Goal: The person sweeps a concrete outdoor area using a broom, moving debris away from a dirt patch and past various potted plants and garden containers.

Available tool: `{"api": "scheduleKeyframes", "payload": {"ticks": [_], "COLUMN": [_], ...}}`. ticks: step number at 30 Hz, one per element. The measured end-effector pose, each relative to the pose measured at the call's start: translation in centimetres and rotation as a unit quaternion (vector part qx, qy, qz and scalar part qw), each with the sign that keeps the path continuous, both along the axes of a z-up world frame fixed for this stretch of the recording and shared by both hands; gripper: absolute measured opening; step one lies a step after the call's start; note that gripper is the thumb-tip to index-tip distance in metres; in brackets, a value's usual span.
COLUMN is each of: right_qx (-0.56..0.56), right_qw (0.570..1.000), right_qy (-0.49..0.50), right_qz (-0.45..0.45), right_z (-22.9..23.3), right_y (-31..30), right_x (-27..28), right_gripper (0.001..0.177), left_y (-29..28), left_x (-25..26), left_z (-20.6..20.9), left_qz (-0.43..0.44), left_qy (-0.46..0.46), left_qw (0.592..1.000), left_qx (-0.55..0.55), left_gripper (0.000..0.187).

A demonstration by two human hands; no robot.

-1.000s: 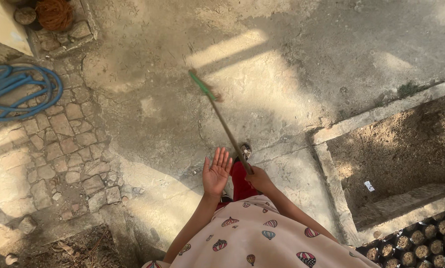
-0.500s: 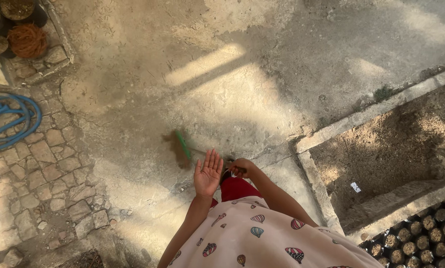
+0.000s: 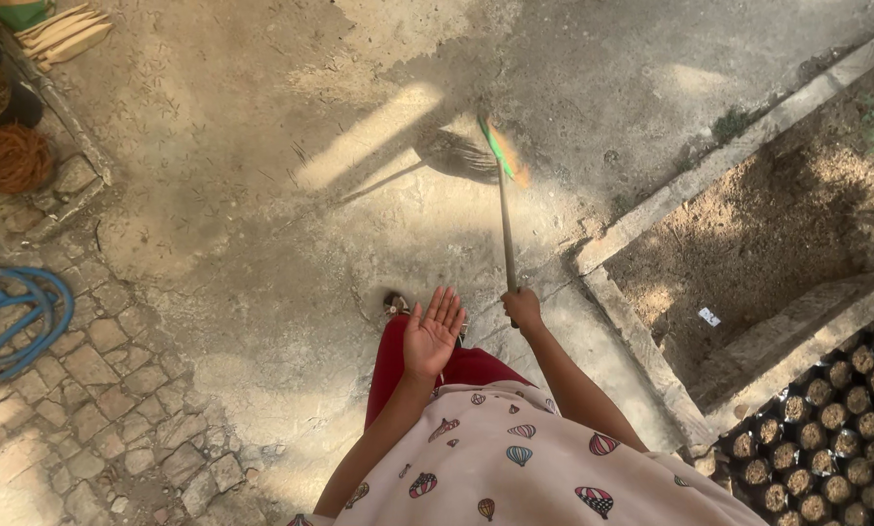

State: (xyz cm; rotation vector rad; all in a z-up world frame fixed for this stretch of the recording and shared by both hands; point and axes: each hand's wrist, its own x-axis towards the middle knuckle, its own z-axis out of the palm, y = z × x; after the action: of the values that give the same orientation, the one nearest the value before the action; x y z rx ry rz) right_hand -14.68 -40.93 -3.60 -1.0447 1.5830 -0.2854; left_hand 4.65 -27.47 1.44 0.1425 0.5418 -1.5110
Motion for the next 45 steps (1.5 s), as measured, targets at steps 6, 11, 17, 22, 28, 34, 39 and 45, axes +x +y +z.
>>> {"api": "scheduleKeyframes", "payload": {"ticks": [6, 11, 17, 22, 28, 34, 39, 45], "right_qx": [0.146, 0.17, 0.175, 0.231, 0.191, 0.147, 0.198, 0.225], "right_qw": [0.954, 0.865, 0.765, 0.685, 0.675, 0.701, 0.72, 0.692], "right_qy": [-0.135, -0.259, -0.347, -0.409, -0.495, -0.484, -0.37, -0.472], "right_qz": [-0.224, -0.394, -0.514, -0.557, -0.513, -0.502, -0.553, -0.498], "right_z": [5.4, 10.4, 5.5, -2.1, -1.8, 5.0, 12.2, 2.7], "right_y": [4.4, 5.1, 1.4, -5.2, -9.8, -6.5, -4.3, -8.4], "right_x": [-0.3, 3.0, 6.4, 7.7, 10.2, 12.5, 15.4, 15.1], "right_gripper": [0.024, 0.012, 0.02, 0.023, 0.026, 0.021, 0.02, 0.027], "left_y": [-4.7, -8.9, -12.6, -14.1, -16.0, -18.0, -18.9, -19.0], "left_x": [2.0, 3.7, 6.9, 10.5, 12.9, 12.9, 13.5, 15.1], "left_z": [-0.3, 1.2, 1.5, 0.8, 0.9, 1.0, 1.6, 1.8], "left_qz": [-0.069, -0.14, -0.172, -0.194, -0.207, -0.218, -0.216, -0.177], "left_qy": [-0.015, -0.021, -0.018, -0.036, -0.058, -0.034, 0.0, -0.034], "left_qw": [0.997, 0.99, 0.985, 0.98, 0.975, 0.973, 0.976, 0.982], "left_qx": [-0.021, -0.013, 0.013, 0.023, 0.06, 0.071, 0.026, 0.056], "left_gripper": [0.054, 0.055, 0.054, 0.052, 0.051, 0.052, 0.053, 0.053]}}
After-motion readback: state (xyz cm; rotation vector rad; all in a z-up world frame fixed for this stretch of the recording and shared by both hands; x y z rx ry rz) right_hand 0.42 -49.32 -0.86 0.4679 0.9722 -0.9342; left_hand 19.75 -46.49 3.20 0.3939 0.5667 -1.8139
